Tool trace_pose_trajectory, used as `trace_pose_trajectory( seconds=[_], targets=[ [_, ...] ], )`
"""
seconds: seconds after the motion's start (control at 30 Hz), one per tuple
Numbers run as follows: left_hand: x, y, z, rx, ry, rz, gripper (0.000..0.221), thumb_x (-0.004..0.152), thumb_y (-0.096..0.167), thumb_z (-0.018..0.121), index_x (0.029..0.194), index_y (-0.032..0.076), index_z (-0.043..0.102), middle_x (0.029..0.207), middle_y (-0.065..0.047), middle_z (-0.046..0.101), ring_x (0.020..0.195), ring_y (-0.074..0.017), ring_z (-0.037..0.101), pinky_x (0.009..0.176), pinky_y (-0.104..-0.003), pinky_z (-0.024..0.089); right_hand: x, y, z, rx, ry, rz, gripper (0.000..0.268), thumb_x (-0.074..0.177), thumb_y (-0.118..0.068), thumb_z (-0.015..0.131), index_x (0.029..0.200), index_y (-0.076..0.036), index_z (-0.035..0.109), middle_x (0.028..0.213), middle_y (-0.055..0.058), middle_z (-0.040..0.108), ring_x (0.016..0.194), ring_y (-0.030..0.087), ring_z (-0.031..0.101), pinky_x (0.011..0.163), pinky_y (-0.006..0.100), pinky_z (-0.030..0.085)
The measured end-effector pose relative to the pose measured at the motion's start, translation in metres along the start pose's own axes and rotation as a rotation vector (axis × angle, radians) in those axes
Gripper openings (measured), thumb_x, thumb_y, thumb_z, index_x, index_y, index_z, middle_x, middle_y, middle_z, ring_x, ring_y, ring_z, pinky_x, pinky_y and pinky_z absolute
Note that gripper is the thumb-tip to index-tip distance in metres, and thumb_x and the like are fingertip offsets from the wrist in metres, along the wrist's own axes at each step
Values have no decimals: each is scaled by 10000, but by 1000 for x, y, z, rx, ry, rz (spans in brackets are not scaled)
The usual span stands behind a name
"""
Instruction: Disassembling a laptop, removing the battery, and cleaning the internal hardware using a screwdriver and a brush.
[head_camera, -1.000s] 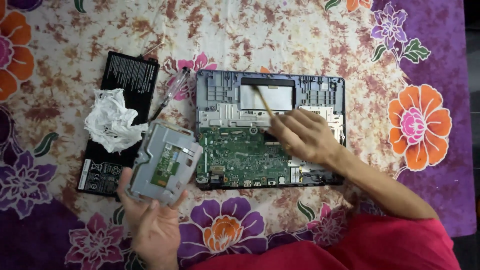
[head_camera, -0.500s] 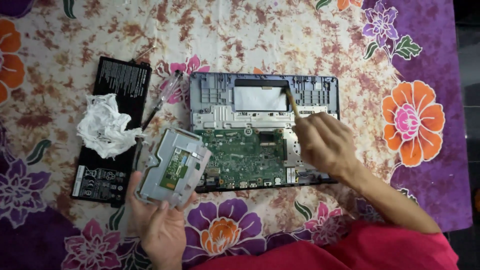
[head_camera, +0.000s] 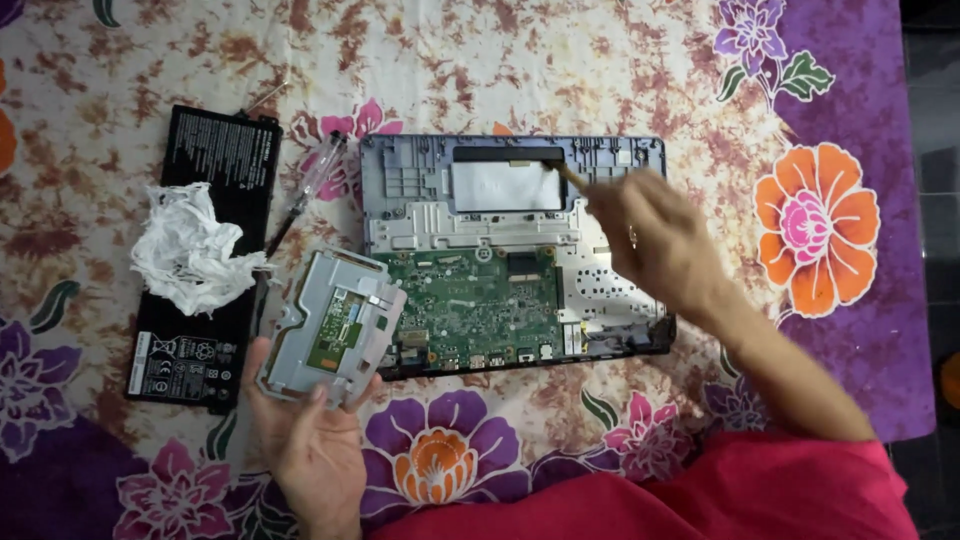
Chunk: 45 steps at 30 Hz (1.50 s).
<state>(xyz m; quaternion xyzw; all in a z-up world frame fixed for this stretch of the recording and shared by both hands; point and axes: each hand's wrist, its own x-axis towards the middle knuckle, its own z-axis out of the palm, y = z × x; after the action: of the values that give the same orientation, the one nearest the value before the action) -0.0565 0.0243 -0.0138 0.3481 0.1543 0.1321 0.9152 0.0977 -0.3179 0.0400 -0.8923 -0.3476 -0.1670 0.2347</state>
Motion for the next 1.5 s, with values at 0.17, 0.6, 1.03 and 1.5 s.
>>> trace_pose_trajectory(
  seconds=[0.17,0.6,1.03,1.5],
  targets=[
    [-1,1,-1,-7,1,-6,708,905,-119,531,1566,98,398,1318,-192,642,1083,-373,686,828,-542,686,56,-15,-42,113,-240,193,95,1074,99,527,1023,129,602,890,253,721,443,173,563,315,237,436],
    [1,2,-4,-58,3,16,728,881,-118,556,1557,78,373,1463,-263,532,1199,-444,630,810,-511,697,98,0,-22,259,-290,-19,240,1098,114,428,916,63,576,671,116,623,447,165,566,343,259,409],
    [1,3,-15,-162,-49,54,740,919,-159,539,1602,47,342,1219,-213,693,997,-325,726,847,-550,691,101,-16,-18,302,-313,-13,208,1116,-4,437,1014,99,585,824,167,665,495,178,589,364,265,439],
    [1,4,-11,-152,-84,77,714,912,-171,527,1582,24,373,1139,-204,737,962,-318,750,835,-511,710,95,-10,-23,241,-306,10,138,1108,54,475,983,44,533,755,123,616,481,188,529,403,303,397]
  ],
)
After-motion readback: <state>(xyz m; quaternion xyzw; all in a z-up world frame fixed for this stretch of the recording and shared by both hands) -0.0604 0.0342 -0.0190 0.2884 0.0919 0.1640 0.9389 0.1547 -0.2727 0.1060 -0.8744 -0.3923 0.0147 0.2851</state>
